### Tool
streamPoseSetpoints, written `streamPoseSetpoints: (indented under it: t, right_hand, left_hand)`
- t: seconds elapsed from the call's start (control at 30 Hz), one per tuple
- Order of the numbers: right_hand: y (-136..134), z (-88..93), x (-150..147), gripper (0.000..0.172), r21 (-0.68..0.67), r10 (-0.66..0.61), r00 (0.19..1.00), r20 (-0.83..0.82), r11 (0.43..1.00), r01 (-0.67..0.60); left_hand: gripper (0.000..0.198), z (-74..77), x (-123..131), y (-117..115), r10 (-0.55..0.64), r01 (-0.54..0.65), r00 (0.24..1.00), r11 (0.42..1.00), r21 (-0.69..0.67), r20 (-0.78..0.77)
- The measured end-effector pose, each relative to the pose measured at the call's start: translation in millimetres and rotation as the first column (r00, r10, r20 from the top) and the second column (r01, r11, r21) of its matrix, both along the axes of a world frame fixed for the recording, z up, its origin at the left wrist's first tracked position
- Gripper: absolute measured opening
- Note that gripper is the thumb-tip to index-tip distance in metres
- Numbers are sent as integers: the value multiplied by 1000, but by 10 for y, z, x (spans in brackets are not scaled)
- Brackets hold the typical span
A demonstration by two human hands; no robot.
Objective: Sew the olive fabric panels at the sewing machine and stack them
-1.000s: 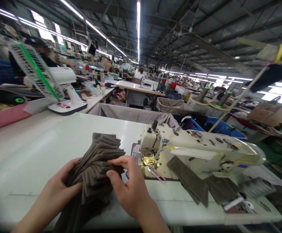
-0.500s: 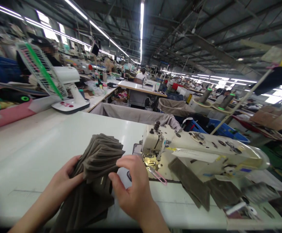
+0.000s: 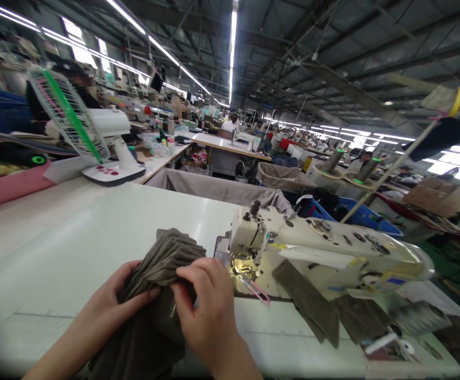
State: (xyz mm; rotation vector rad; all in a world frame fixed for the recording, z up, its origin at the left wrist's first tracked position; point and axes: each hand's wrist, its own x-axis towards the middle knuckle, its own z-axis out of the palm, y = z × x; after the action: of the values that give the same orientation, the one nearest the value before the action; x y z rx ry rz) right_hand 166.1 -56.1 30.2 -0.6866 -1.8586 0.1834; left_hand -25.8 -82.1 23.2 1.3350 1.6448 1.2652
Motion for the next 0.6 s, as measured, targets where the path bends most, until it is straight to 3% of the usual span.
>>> streamPoseSetpoints:
  t: [0.17, 0.4, 0.6]
  right_hand:
    - [-39, 24, 36, 21, 42, 26, 997, 72, 999, -29]
    - [-50, 39, 17, 14, 254, -48, 993, 112, 967, 18]
    - [-99, 44, 17, 12, 133, 93, 989, 115, 985, -108]
  left_hand:
    - [43, -24, -9, -7, 3, -3, 1000, 1000, 25, -11]
    - [51, -62, -5, 2, 54, -54, 998, 998, 20, -21]
    - [53, -16, 1, -15, 148, -144, 988, 986, 78, -43]
